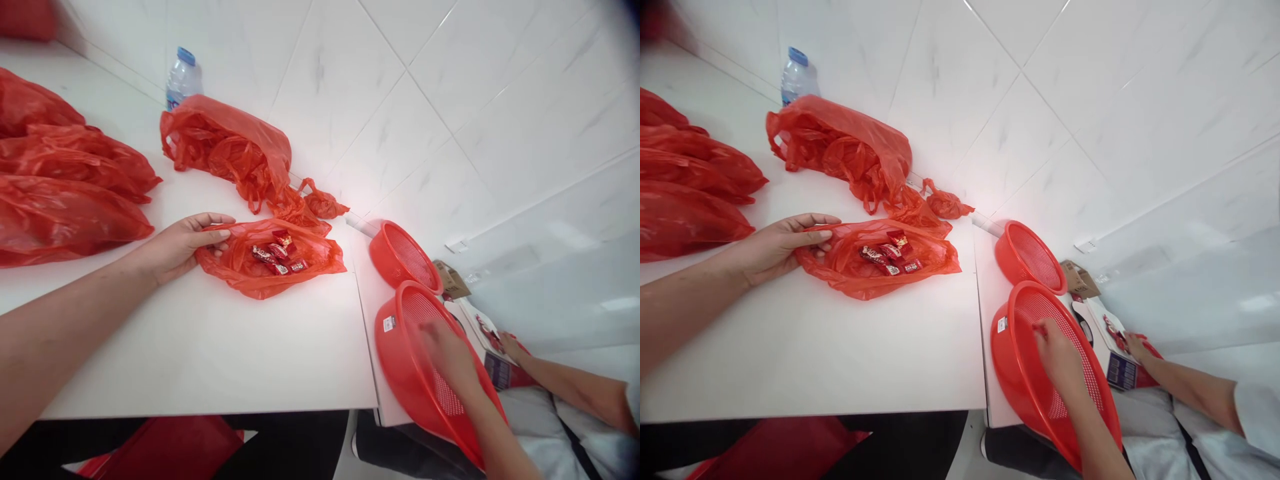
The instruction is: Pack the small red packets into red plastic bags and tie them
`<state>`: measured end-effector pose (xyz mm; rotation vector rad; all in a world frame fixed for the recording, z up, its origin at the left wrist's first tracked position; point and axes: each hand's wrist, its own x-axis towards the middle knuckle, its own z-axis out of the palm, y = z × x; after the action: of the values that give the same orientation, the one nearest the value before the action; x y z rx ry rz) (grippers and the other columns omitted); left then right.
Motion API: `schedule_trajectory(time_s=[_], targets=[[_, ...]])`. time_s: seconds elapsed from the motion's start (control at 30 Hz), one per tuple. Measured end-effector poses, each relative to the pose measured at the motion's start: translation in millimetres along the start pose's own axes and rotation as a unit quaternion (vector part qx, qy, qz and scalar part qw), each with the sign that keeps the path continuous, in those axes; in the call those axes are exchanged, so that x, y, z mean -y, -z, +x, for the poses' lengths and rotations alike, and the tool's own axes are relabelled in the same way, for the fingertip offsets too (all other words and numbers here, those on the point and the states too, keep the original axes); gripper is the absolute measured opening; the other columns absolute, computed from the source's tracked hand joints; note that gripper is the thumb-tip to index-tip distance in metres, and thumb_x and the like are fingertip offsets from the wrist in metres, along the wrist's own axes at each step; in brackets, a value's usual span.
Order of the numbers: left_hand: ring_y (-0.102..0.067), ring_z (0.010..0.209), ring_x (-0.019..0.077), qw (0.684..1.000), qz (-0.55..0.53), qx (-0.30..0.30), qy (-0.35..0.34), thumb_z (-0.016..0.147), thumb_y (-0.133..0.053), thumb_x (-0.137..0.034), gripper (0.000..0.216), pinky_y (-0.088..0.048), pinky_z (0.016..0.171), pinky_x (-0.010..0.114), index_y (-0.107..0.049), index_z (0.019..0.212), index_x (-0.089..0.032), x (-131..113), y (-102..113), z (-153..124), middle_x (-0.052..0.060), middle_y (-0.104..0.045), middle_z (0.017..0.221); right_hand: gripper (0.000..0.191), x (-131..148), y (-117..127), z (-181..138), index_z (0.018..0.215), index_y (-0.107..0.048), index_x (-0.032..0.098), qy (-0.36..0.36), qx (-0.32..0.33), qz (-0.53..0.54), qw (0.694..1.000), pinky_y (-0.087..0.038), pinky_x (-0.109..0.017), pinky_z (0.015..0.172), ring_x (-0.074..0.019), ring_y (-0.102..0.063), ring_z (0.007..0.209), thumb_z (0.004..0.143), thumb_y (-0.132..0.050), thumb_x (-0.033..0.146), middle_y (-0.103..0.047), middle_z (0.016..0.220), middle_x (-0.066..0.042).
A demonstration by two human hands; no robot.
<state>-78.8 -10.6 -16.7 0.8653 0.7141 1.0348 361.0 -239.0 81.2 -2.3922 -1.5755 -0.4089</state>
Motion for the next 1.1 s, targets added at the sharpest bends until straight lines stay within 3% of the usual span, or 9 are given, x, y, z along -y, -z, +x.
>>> schedule_trajectory(time_s=[0.13,0.2,0.37,0.5,0.6,0.73,0.8,0.93,1.1], targets=[[-0.056,0.050,0.0056,1.000,-0.010,0.001,-0.004,0.068,-0.075,-0.017,0.034,-0.049,0.053,0.014,-0.062,0.100,-0.019,-0.8,-0.7,-1.0,-0.003,-0.065,0.065,0.030,60.0,20.6,4.9,0.108,-0.056,0.022,0.027,-0.096,0.054,0.994,-0.049,-0.036,0.074,-0.0230,-0.062,0.085,0.085,-0.044,0.037,-0.065,0.104,-0.009],[-0.057,0.051,0.0058,1.000,-0.011,0.002,-0.009,0.068,-0.076,-0.017,0.035,-0.050,0.054,0.015,-0.062,0.100,-0.019,-0.2,0.4,-1.0,-0.003,-0.065,0.066,0.028,101.6,20.2,-0.8,0.108,-0.057,0.022,0.067,-0.084,0.091,0.990,-0.050,-0.035,0.072,-0.0224,-0.062,0.084,0.087,-0.045,0.037,-0.064,0.106,-0.010],[-0.058,0.054,0.0067,1.000,-0.017,0.003,-0.010,0.067,-0.076,-0.017,0.032,-0.050,0.055,0.015,-0.064,0.097,-0.019,0.9,2.8,-1.4,-0.002,-0.065,0.065,0.023,188.9,-16.3,3.0,0.108,-0.058,0.025,0.193,-0.032,0.238,0.951,-0.050,-0.029,0.077,-0.0163,-0.062,0.087,0.089,-0.046,0.028,-0.066,0.103,-0.003],[-0.058,0.053,0.0078,1.000,-0.028,0.001,-0.010,0.064,-0.078,-0.019,0.035,-0.049,0.053,0.017,-0.065,0.095,-0.018,0.4,3.0,-2.4,-0.002,-0.064,0.064,0.030,224.9,-53.2,33.7,0.114,-0.055,0.024,0.208,0.019,0.291,0.934,-0.050,-0.032,0.078,-0.0179,-0.061,0.093,0.085,-0.051,0.029,-0.064,0.109,-0.004],[-0.058,0.053,0.0078,0.999,-0.035,0.003,-0.004,0.064,-0.078,-0.021,0.036,-0.049,0.054,0.017,-0.064,0.097,-0.019,1.0,3.6,-2.3,-0.002,-0.065,0.065,0.041,233.1,-75.0,50.7,0.119,-0.053,0.023,0.222,-0.018,0.268,0.937,-0.047,-0.037,0.088,-0.0208,-0.056,0.104,0.080,-0.061,0.031,-0.060,0.115,-0.006],[-0.058,0.053,0.0073,0.999,-0.037,0.007,-0.002,0.065,-0.078,-0.021,0.037,-0.048,0.053,0.016,-0.063,0.098,-0.018,2.2,4.5,-0.2,-0.002,-0.064,0.066,0.020,220.2,-107.2,53.5,0.102,-0.061,0.020,0.198,-0.129,0.244,0.940,-0.047,-0.035,0.085,-0.0200,-0.055,0.098,0.085,-0.052,0.027,-0.058,0.101,-0.007],[-0.058,0.054,0.0073,0.999,-0.039,0.009,0.001,0.065,-0.078,-0.021,0.036,-0.048,0.053,0.016,-0.063,0.098,-0.018,2.4,5.0,0.8,-0.002,-0.064,0.067,0.017,207.5,-124.8,52.4,0.094,-0.063,0.019,0.172,-0.153,0.215,0.949,-0.047,-0.035,0.081,-0.0207,-0.055,0.093,0.085,-0.049,0.025,-0.058,0.095,-0.007],[-0.059,0.055,0.0080,0.999,-0.037,0.022,0.011,0.069,-0.076,-0.021,0.036,-0.049,0.054,0.017,-0.061,0.101,-0.020,1.9,6.4,0.6,-0.003,-0.064,0.068,0.017,185.3,-147.6,54.3,0.096,-0.061,0.019,0.133,-0.128,0.192,0.964,-0.046,-0.036,0.084,-0.0212,-0.055,0.092,0.083,-0.052,0.025,-0.057,0.096,-0.007],[-0.066,0.068,0.0132,0.999,-0.006,0.044,0.014,0.069,-0.076,-0.020,0.041,-0.053,0.065,0.024,-0.057,0.106,-0.022,-2.1,2.5,-2.7,0.001,-0.070,0.082,0.030,179.0,-153.6,58.8,0.106,-0.054,0.019,0.048,-0.062,0.182,0.980,-0.045,-0.036,0.084,-0.0237,-0.055,0.099,0.079,-0.058,0.032,-0.055,0.105,-0.008]])
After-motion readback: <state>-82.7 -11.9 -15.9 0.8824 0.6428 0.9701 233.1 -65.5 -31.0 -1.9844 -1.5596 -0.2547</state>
